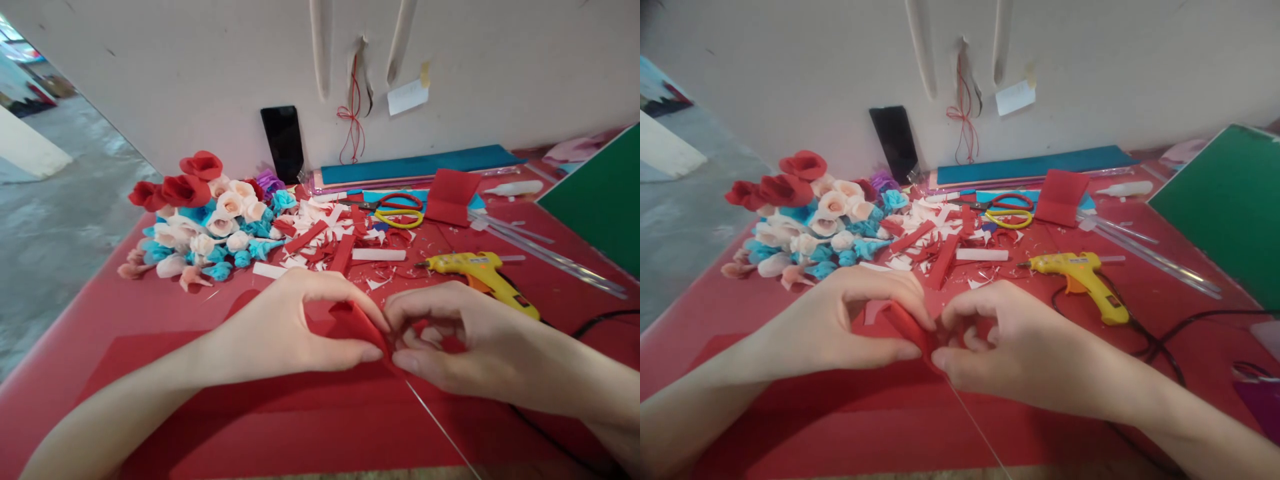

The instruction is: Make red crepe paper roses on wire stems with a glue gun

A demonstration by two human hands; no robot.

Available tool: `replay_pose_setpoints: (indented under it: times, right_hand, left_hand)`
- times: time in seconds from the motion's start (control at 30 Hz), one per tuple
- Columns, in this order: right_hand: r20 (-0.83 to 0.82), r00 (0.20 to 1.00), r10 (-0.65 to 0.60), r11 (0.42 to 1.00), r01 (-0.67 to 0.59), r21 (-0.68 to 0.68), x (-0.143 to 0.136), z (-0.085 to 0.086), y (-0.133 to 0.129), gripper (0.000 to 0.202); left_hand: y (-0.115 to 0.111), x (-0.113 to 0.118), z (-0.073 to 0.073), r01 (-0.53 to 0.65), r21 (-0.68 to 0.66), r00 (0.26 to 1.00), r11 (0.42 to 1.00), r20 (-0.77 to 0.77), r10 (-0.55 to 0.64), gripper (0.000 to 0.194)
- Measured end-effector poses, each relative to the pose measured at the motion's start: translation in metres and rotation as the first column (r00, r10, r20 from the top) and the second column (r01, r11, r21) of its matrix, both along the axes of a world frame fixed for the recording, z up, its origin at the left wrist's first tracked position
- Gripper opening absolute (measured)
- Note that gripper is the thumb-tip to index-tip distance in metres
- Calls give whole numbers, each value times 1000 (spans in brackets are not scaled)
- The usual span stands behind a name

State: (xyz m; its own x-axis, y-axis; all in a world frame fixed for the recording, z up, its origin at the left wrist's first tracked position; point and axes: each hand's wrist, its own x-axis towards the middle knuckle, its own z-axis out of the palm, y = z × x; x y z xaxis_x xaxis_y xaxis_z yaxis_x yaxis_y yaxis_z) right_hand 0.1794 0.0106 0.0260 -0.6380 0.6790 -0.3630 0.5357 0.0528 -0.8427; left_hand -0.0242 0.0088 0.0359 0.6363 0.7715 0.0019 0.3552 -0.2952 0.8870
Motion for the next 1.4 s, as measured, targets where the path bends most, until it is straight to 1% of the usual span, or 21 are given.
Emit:
replay_pose_setpoints:
  times: [0.13,0.27,0.37,0.47,0.57,0.7,0.9,1.07,1.4]
  right_hand:
    - [5,1000,-4,1000,4,27,-1,0,1,15]
    - [-15,1000,-21,999,22,45,-3,0,0,12]
    - [-7,999,-53,996,54,67,-7,3,-1,10]
    - [13,998,-69,996,68,54,-8,7,-2,9]
    - [-44,998,-53,997,55,55,-7,9,-1,9]
    - [-93,994,-51,998,53,20,-4,11,3,11]
    - [-68,997,-47,999,46,-11,-4,10,3,12]
    - [-14,996,-87,996,87,-27,-7,11,4,8]
    - [-37,994,-100,995,99,-27,-7,12,4,4]
  left_hand:
    - [0,1,2,-2,-3,1000,1000,20,2,9]
    - [1,3,3,-33,-18,999,999,-4,33,8]
    - [1,4,2,-66,11,998,998,-24,66,8]
    - [2,3,2,-88,30,995,996,-38,89,8]
    - [2,2,2,-84,12,996,996,-23,84,9]
    - [1,1,3,-117,-3,992,993,-35,117,12]
    - [0,3,3,-139,-11,990,990,-35,138,13]
    - [0,4,4,-147,1,988,989,-44,147,14]
    - [-1,2,-2,-143,69,989,987,-37,146,15]
